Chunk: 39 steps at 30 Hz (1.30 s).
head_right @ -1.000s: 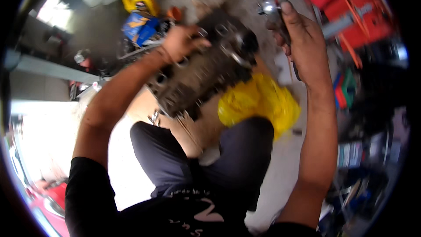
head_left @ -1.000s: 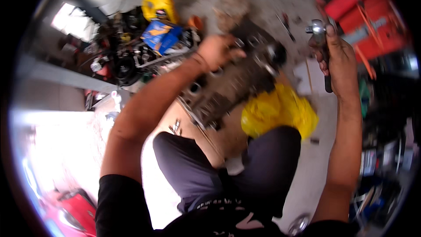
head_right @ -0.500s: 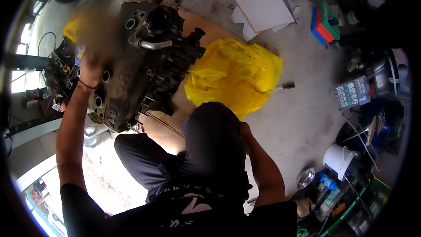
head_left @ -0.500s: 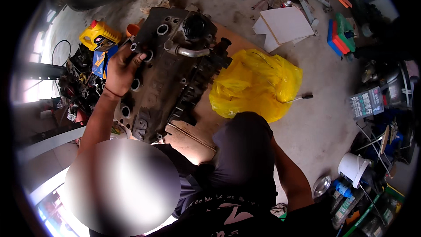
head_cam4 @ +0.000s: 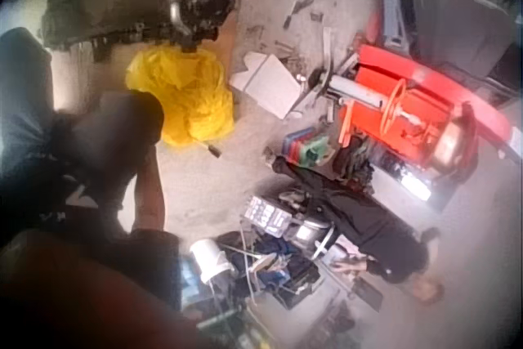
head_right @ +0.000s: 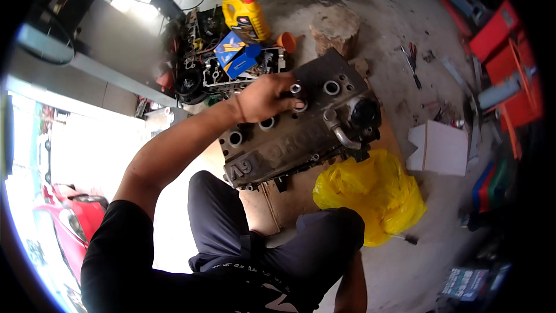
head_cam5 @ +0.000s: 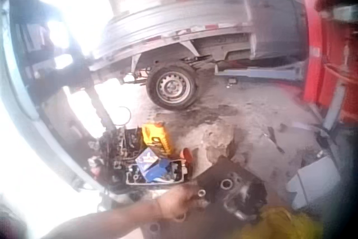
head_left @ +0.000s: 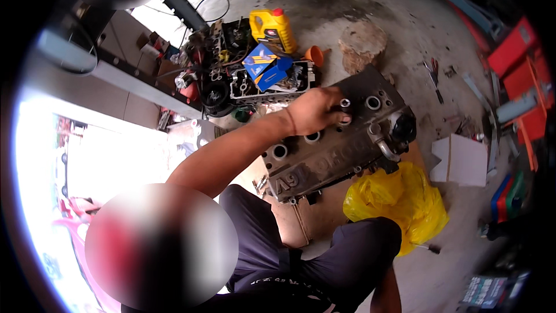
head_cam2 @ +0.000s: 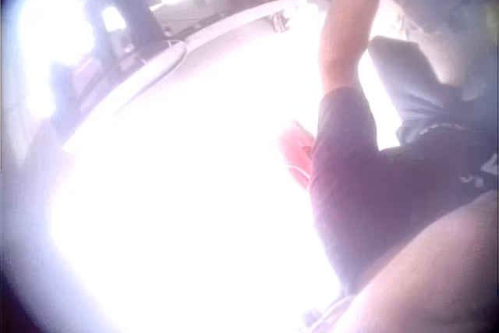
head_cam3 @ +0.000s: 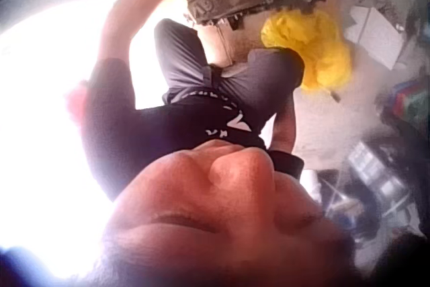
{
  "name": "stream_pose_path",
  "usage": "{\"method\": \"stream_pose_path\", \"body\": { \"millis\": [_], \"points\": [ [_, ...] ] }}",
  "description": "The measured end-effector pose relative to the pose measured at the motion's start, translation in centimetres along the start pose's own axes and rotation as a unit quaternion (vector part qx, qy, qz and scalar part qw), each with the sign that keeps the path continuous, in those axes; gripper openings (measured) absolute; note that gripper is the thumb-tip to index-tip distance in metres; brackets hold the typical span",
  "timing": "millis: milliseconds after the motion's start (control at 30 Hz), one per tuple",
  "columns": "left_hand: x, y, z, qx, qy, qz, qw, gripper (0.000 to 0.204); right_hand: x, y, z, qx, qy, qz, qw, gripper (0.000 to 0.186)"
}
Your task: The person works on a car engine with the hood open, using a wrench and a flashlight to loosen and remove bolts from the engine block. They then move to a workbench to continue working on a removed engine component, using a wrench to adjust bolts on the part.
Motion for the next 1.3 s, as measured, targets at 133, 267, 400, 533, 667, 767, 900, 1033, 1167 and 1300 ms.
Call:
{"method": "stream_pose_path", "body": {
  "millis": [133,267,400,533,667,767,900,1033,1167,1300],
  "points": [
    [0.5,-0.3,-0.2,0.098,-0.034,-0.052,0.993,0.043,-21.4,16.1,3.9,0.154,0.154,-0.026,0.976,0.030],
    [0.5,-0.9,-0.1,0.113,-0.031,-0.033,0.993,0.039,-47.0,19.3,7.7,0.142,0.405,0.049,0.902,0.029],
    [-1.5,-1.4,1.1,0.039,0.061,0.137,0.988,0.026,-58.0,14.7,5.5,0.133,0.354,0.393,0.838,0.023],
    [-2.8,-1.7,1.0,0.014,0.078,0.028,0.996,0.015,-57.8,14.3,4.3,0.080,0.348,0.421,0.834,0.013],
    [-1.4,-1.5,0.8,0.132,-0.011,0.101,0.986,0.022,-57.5,15.5,4.5,0.165,0.386,0.404,0.813,0.036],
    [-1.3,-1.6,0.8,0.122,0.076,0.040,0.989,0.023,-57.1,14.5,2.8,0.084,0.383,0.425,0.816,0.025],
    [-0.5,-1.3,0.2,0.021,0.035,0.276,0.960,0.024,-56.8,14.2,2.6,0.079,0.441,0.446,0.775,0.018],
    [-0.5,-0.7,-0.1,-0.014,0.037,0.255,0.966,0.024,-56.3,15.6,3.0,0.123,0.386,0.424,0.810,0.024],
    [-0.6,-1.0,-0.4,0.083,0.002,0.159,0.984,0.027,-56.0,16.7,2.8,0.152,0.355,0.385,0.838,0.025],
    [-1.7,-1.6,0.1,0.074,0.058,0.155,0.983,0.029,-56.2,15.6,2.2,0.072,0.383,0.425,0.817,0.020]
  ]
}}
Point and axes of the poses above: each hand's wrist, its own z-axis away from the middle knuckle, its own y-axis out of the back of the hand, x = y × z, the point moved 6 cm from there along -z, towards the middle knuckle, and after that the axes turned 9 degrees about -x, right-handed, at the moved point
